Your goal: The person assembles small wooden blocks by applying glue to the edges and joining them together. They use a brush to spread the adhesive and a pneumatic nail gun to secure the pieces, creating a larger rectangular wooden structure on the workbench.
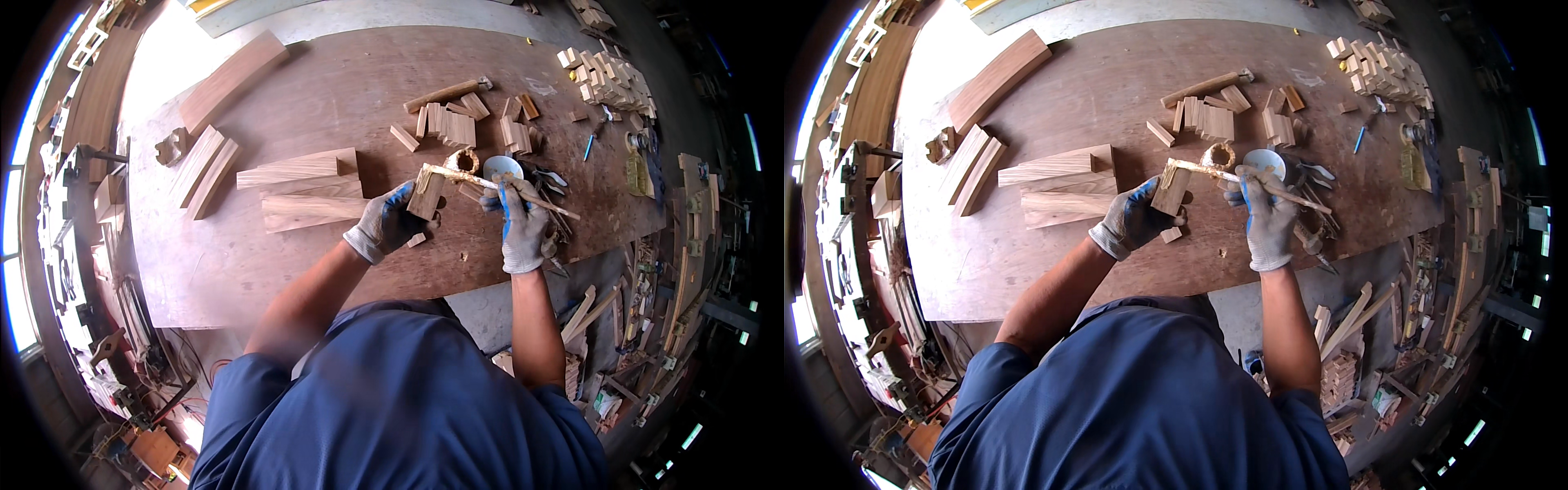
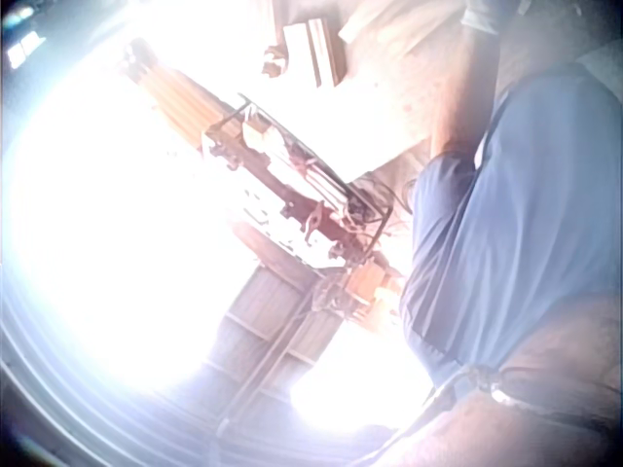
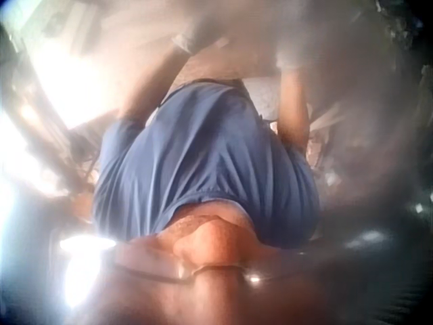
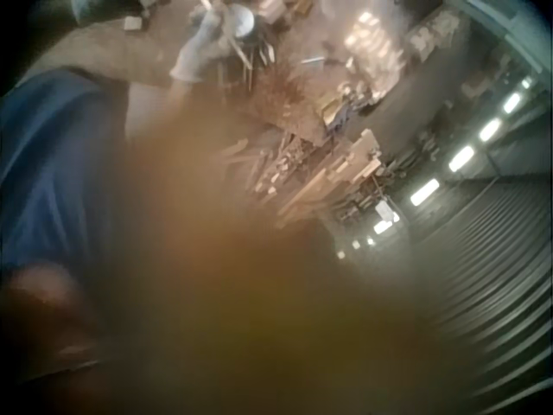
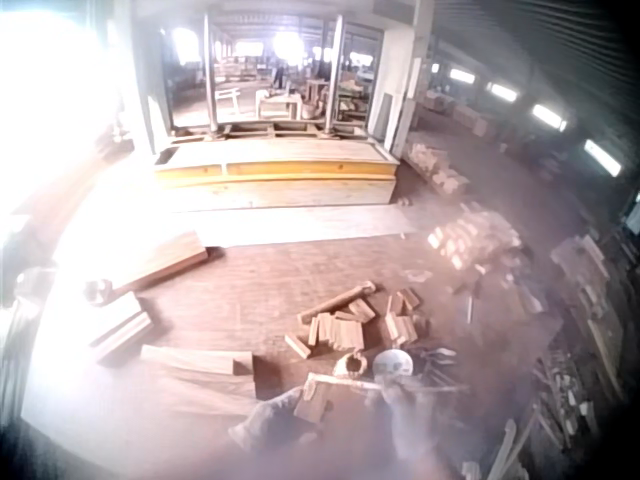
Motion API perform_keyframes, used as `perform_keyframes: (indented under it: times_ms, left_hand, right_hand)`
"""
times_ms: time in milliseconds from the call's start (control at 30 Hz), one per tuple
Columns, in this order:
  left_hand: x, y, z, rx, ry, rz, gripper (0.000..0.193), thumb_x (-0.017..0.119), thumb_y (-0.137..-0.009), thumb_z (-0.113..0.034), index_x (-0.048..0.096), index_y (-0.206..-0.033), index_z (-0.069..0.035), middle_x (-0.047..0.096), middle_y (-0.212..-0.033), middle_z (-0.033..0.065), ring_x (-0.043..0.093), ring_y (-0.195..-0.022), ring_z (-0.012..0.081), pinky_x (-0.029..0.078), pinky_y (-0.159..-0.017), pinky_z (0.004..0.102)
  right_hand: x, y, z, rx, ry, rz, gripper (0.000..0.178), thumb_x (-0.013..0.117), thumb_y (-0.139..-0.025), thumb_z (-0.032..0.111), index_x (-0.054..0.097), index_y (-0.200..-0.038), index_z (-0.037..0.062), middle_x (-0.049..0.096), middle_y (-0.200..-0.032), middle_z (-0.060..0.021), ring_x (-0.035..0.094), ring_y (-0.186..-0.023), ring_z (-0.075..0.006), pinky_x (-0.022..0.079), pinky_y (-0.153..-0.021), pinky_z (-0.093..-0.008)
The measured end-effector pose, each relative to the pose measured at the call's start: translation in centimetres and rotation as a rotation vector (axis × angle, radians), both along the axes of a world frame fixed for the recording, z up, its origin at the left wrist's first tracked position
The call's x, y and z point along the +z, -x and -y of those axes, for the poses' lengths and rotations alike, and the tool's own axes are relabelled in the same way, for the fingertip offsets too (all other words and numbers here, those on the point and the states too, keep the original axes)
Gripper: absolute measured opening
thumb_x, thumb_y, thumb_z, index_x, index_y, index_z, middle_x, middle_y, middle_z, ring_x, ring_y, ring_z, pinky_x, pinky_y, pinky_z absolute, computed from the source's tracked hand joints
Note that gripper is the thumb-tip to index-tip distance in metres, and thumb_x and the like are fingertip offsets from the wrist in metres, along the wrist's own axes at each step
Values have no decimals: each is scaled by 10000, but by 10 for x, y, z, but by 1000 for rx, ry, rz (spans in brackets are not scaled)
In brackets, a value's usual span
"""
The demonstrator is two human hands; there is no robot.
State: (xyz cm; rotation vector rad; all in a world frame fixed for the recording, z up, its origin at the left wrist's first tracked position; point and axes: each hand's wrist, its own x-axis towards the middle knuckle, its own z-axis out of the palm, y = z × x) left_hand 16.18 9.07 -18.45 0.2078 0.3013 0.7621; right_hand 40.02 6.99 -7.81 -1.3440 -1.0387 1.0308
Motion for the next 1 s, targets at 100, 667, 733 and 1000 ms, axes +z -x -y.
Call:
perform_keyframes:
  times_ms: [100,667,733,1000]
  left_hand:
    - [-3,-1,1,29,-34,11,475,650,-1049,-31,527,-1507,-43,695,-1304,159,709,-1110,254,630,-948,395]
    - [9,-5,-9,115,173,-173,434,498,-1136,-336,589,-1444,-44,725,-1256,170,723,-1071,299,614,-901,435]
    - [6,-6,-9,130,193,-175,436,495,-1136,-335,586,-1446,-43,724,-1259,167,720,-1078,301,612,-904,438]
    - [-9,0,-6,97,93,2,483,537,-1125,-330,536,-1505,-34,688,-1330,207,719,-1127,331,632,-942,480]
  right_hand:
    - [5,1,2,-13,-36,-18,245,624,-1085,151,725,-1200,-41,762,-906,-97,733,-800,-147,610,-757,-300]
    - [20,4,33,313,-13,247,170,612,-1052,100,723,-1082,-26,742,-913,-80,694,-825,-135,572,-755,-293]
    - [22,3,33,313,29,201,173,610,-1052,98,724,-1086,-27,741,-919,-82,693,-829,-133,572,-758,-291]
    - [14,5,21,209,-41,146,197,598,-1062,79,718,-1151,-50,729,-948,-76,692,-862,-118,574,-789,-277]
